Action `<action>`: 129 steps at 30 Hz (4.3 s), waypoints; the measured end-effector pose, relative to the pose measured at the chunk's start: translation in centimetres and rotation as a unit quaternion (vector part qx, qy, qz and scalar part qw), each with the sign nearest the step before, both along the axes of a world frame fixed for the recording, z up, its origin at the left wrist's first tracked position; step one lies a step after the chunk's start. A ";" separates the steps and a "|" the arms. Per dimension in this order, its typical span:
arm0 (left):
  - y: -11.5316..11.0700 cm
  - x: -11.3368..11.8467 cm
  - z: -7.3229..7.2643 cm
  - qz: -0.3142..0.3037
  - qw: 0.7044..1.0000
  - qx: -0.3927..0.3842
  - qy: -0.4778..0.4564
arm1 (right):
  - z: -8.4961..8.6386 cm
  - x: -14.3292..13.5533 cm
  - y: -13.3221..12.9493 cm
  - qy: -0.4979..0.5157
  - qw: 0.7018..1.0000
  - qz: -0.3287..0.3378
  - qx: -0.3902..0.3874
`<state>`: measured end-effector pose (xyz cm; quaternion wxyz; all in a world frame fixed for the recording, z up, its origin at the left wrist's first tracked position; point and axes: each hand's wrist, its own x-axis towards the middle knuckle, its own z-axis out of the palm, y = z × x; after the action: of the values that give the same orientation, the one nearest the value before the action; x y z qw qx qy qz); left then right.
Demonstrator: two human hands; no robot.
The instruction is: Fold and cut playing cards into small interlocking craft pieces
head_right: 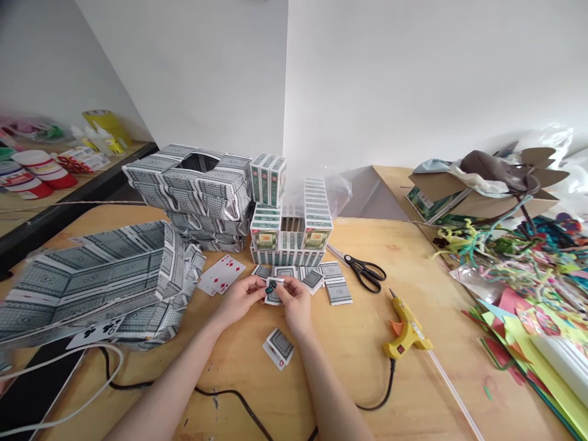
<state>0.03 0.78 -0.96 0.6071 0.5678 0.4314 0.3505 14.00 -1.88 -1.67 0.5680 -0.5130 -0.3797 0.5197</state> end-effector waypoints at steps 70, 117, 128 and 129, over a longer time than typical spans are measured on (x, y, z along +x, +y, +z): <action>0.0 -0.3 0.0 0.015 0.997 -0.054 -0.056 | 0.2 0.2 -0.3 -0.007 0.998 0.056 -0.023; -0.5 0.1 0.8 0.020 0.994 -0.058 -0.093 | 0.6 0.1 -0.7 0.002 0.993 0.117 -0.025; -0.5 0.1 0.7 0.021 0.993 -0.063 -0.102 | 0.5 0.1 -0.7 0.012 0.994 0.104 -0.035; -0.5 0.1 0.7 0.020 0.993 -0.063 -0.099 | 0.5 0.1 -0.7 0.012 0.994 0.103 -0.035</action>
<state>0.11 0.26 -0.24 0.6743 0.4822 0.4014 0.3894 14.11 -2.56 -1.15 0.4976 -0.4849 -0.4051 0.5943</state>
